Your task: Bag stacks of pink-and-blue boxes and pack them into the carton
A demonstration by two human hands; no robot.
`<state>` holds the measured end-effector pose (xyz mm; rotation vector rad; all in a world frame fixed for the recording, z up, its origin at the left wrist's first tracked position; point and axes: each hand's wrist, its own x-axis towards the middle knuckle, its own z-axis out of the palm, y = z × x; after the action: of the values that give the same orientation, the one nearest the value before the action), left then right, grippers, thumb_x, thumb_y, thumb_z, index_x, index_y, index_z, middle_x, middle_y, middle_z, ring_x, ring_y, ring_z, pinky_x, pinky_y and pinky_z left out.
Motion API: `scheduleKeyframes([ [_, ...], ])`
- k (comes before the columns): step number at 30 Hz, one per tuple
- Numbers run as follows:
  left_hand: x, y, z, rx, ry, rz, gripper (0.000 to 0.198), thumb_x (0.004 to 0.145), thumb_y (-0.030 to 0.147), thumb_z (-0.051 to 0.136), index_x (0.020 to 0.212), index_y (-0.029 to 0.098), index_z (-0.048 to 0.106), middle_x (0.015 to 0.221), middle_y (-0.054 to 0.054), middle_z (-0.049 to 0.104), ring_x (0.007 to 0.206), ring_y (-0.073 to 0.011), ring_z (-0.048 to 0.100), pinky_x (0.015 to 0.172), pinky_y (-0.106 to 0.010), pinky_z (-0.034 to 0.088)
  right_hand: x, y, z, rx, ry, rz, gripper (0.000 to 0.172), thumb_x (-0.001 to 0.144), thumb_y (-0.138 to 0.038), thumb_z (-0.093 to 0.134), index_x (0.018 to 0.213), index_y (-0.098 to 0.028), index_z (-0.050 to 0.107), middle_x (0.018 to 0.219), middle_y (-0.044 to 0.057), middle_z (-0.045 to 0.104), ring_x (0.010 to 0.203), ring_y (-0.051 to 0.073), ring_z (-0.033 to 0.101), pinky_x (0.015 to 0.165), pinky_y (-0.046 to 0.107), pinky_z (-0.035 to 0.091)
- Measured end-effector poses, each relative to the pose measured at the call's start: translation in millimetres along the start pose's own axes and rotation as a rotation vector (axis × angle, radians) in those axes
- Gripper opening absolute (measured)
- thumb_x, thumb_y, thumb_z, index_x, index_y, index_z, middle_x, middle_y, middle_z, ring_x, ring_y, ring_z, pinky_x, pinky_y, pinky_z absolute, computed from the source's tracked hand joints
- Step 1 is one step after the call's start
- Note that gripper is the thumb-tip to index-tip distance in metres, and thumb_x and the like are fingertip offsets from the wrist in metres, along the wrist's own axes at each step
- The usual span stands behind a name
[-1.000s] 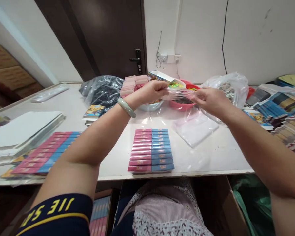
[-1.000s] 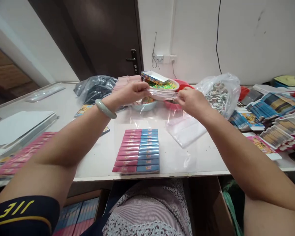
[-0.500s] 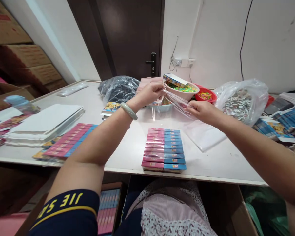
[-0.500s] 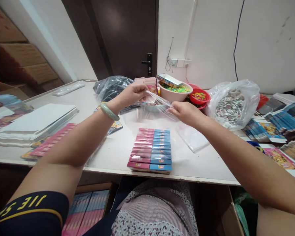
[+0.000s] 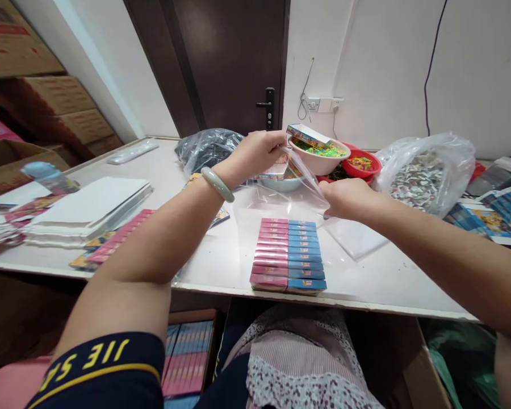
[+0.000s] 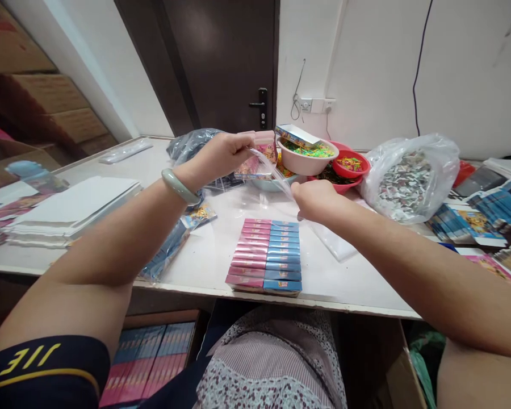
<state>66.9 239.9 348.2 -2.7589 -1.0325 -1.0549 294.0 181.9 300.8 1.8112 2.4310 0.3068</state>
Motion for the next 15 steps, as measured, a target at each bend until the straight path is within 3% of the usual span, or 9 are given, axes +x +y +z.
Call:
scheduleKeyframes([
  [2,-3,-4,-0.1,0.095,-0.06,0.034,0.013,0.081,0.028,0.064,0.076,0.016,0.067,0.064,0.0,0.056,0.072,-0.0142,0.055,0.071,-0.026,0.04,1,5,0,-0.015,-0.021,0.039,0.049,0.068,-0.028,0.08,0.113,-0.014,0.064,0.095,0.017,0.072,0.087,0.03,0.068,0.073,0.037,0.049],
  [5,-14,-16,8.0,0.246,-0.264,0.031,0.021,0.063,0.033,0.079,0.073,0.018,0.068,0.061,-0.001,0.054,0.074,-0.0192,0.058,0.073,-0.03,0.041,6,25,2,0.072,0.047,0.185,0.024,0.079,-0.027,0.069,0.1,-0.016,0.07,0.09,0.015,0.071,0.086,0.028,0.067,0.073,0.037,0.048],
  [8,-32,-33,27.1,0.379,-0.476,-0.061,0.027,0.049,0.021,0.084,0.067,0.018,0.064,0.054,0.0,0.048,0.074,-0.0254,0.06,0.075,-0.035,0.041,15,45,17,0.108,0.164,0.244,0.014,0.077,-0.021,0.067,0.088,-0.017,0.072,0.081,0.011,0.069,0.082,0.026,0.065,0.071,0.036,0.046],
  [10,-41,-43,38.2,0.472,-0.534,-0.11,0.029,0.048,0.016,0.083,0.069,0.017,0.063,0.056,-0.001,0.05,0.082,-0.0297,0.061,0.082,-0.039,0.041,22,54,32,0.122,0.209,0.238,0.012,0.074,-0.018,0.067,0.084,-0.017,0.073,0.08,0.011,0.069,0.08,0.025,0.063,0.07,0.035,0.045],
  [13,-39,-53,34.4,0.598,-0.409,-0.165,0.026,0.063,0.018,0.078,0.086,0.013,0.065,0.08,-0.007,0.063,0.107,-0.0306,0.054,0.099,-0.045,0.033,30,64,45,0.25,0.223,0.286,0.012,0.076,-0.015,0.064,0.084,-0.015,0.073,0.082,0.011,0.068,0.079,0.023,0.061,0.07,0.033,0.042],
  [15,-27,-52,14.2,0.632,-0.227,-0.218,0.031,0.075,0.022,0.074,0.102,0.011,0.062,0.106,-0.008,0.063,0.121,-0.0269,0.042,0.11,-0.05,0.02,31,71,39,0.372,0.364,0.333,0.017,0.082,-0.016,0.058,0.091,-0.014,0.073,0.088,0.011,0.067,0.081,0.021,0.059,0.073,0.033,0.041],
])
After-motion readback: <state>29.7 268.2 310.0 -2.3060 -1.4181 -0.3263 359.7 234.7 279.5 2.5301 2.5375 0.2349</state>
